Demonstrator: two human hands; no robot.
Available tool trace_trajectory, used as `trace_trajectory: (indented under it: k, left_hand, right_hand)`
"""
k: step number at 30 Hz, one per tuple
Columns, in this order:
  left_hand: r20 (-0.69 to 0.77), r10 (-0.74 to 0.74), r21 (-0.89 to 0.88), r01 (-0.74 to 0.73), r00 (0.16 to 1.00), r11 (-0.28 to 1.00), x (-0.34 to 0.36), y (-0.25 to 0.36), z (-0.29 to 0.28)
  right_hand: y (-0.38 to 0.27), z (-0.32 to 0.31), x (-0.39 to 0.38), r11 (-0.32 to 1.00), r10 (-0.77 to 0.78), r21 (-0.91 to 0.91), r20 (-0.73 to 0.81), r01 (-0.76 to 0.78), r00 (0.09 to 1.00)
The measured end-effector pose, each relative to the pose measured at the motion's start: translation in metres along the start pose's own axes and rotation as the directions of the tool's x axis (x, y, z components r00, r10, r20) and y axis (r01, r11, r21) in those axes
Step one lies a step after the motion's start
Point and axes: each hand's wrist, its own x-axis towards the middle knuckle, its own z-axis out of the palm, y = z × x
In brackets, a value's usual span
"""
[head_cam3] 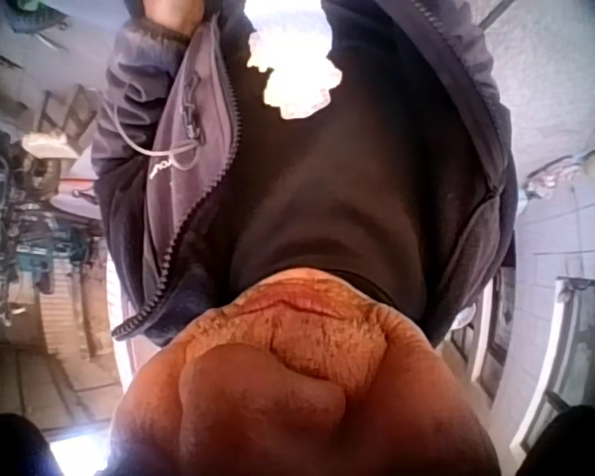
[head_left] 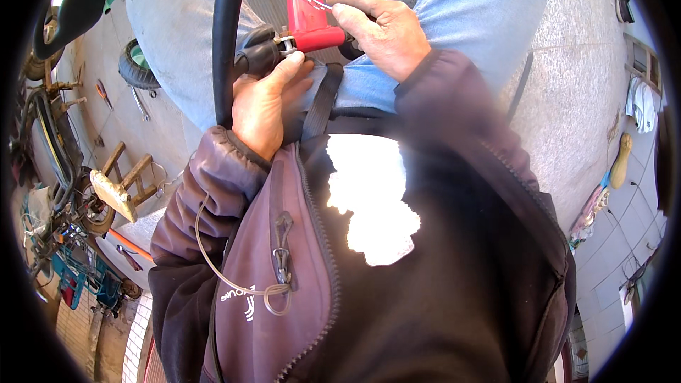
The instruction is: The person uses a multi-tool wrench to tighten a bolt on the handlebar stem of a red scooter. They adjust the tool and apply force to secure the component while sitting on the ground.
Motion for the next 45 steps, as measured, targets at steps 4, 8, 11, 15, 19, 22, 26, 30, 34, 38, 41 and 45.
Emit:
trace_trajectory:
  k: [4,8,11,15,19,22,26,30,34,38,41,45]
  left_hand:
    - [-0.029,0.073,-0.003,-0.073,0.997,0.997,0.003,-0.003,-0.002]
    - [-0.056,0.132,0.006,-0.132,0.990,0.991,0.005,-0.003,-0.004]
    - [-0.020,0.205,-0.050,-0.206,0.979,0.977,0.011,-0.007,-0.007]
    - [-0.030,0.246,-0.026,-0.247,0.969,0.969,0.016,-0.011,-0.008]
    - [-0.035,0.275,-0.038,-0.276,0.961,0.960,0.017,-0.009,-0.003]
    - [-0.039,0.257,-0.042,-0.259,0.966,0.965,0.020,-0.009,-0.001]
    - [-0.059,0.283,0.001,-0.283,0.957,0.959,0.023,-0.011,-0.001]
    - [-0.035,0.287,0.021,-0.286,0.957,0.958,0.024,-0.010,0.000]
    - [-0.019,0.283,-0.017,-0.284,0.959,0.959,0.023,-0.012,-0.002]
    - [0.007,0.244,-0.063,-0.243,0.970,0.968,0.022,-0.010,-0.005]
    - [-0.014,0.267,-0.091,-0.267,0.964,0.959,0.023,-0.012,-0.004]
    - [-0.017,0.291,-0.108,-0.292,0.956,0.950,0.024,-0.014,-0.006]
  right_hand:
    - [0.001,0.000,-0.001,0.999,0.019,0.050,-0.004,-0.019,1.000]
    - [-0.011,-0.008,0.000,0.979,0.065,0.195,-0.020,-0.060,0.998]
    - [-0.011,-0.008,0.003,0.932,0.140,0.338,0.001,-0.132,0.990]
    - [-0.013,-0.004,0.003,0.954,0.131,0.270,0.003,-0.127,0.991]
    - [-0.012,-0.002,0.004,0.949,0.153,0.278,0.016,-0.152,0.988]
    - [-0.010,-0.002,0.003,0.948,0.187,0.256,0.027,-0.187,0.982]
    - [-0.011,-0.001,0.003,0.950,0.178,0.254,0.036,-0.181,0.983]
    - [-0.015,-0.004,0.001,0.953,0.178,0.239,0.048,-0.184,0.983]
    - [-0.012,-0.003,0.000,0.961,0.146,0.227,0.064,-0.157,0.987]
    - [-0.013,-0.005,-0.002,0.951,0.159,0.260,0.060,-0.170,0.985]
    - [-0.014,-0.007,-0.003,0.945,0.163,0.277,0.056,-0.172,0.985]
    - [-0.014,-0.007,-0.003,0.935,0.175,0.303,0.058,-0.185,0.983]
